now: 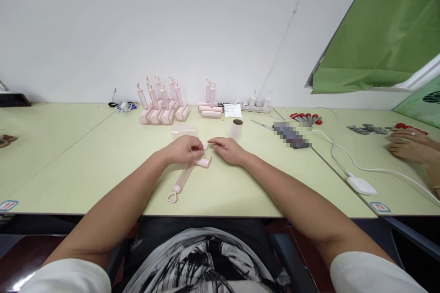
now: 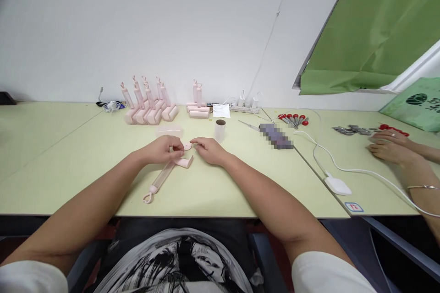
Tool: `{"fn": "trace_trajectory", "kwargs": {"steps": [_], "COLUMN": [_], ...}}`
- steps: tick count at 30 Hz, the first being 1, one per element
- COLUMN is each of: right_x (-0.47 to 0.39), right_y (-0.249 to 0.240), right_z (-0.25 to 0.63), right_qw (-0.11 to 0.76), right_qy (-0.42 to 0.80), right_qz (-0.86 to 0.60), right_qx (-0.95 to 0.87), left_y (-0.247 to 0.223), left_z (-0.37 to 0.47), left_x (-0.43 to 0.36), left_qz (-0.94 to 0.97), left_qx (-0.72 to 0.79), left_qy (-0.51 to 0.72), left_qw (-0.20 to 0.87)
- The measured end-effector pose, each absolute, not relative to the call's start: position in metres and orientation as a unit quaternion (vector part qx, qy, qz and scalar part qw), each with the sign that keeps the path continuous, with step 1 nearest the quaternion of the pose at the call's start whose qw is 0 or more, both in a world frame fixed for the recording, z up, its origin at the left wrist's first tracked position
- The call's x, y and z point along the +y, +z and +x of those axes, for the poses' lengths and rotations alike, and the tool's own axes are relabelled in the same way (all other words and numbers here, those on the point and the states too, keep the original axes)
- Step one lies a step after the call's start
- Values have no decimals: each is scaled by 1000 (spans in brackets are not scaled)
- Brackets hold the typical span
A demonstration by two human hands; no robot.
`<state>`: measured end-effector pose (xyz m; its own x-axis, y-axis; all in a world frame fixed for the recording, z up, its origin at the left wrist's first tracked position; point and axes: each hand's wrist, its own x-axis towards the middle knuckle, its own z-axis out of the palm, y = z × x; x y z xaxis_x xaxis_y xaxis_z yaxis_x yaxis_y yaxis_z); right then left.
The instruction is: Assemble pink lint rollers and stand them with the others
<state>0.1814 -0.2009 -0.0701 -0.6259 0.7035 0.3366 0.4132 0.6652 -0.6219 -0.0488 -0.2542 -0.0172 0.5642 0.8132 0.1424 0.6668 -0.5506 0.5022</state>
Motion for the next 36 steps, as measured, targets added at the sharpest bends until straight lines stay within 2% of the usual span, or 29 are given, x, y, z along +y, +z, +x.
{"fn": "trace_trajectory", "kwargs": {"steps": [4, 6, 8, 12, 14, 17, 20, 23, 26, 32, 36], "right_x": [-198, -196, -195, -197, -202, -213, -223, -226, -223, -218, -220], "right_y": [-74, -76, -76, -71, -65, -55, -48, -45, -45, -48, -48], "right_z": [182, 182, 182, 182, 182, 182, 181, 182, 185, 190, 190], "right_qw": [331, 360, 392, 434, 404, 275, 189, 206, 254, 250, 241], "right_qy": [311, 346, 373, 417, 456, 506, 439, 358, 348, 354, 350], "right_qz": [-332, -340, -350, -383, -382, -346, -324, -327, -316, -290, -284], "right_qx": [-827, -797, -764, -701, -695, -741, -817, -850, -846, -853, -860], "left_y": [-15, -16, -18, -24, -28, -33, -33, -28, -24, -31, -38], "left_z": [-45, -47, -50, -57, -57, -52, -44, -43, -48, -54, -54], "left_x": [-258, -258, -255, -247, -243, -240, -243, -246, -247, -246, -244], "left_qz": [883, 869, 851, 795, 763, 734, 712, 674, 637, 591, 553], "left_qx": [439, 457, 463, 480, 494, 508, 508, 491, 460, 319, 236], "left_qy": [64, 46, 75, 244, 323, 384, 415, 453, 462, 302, 272], "left_qw": [154, 182, 236, 281, 264, 236, 250, 315, 411, 677, 752]}}
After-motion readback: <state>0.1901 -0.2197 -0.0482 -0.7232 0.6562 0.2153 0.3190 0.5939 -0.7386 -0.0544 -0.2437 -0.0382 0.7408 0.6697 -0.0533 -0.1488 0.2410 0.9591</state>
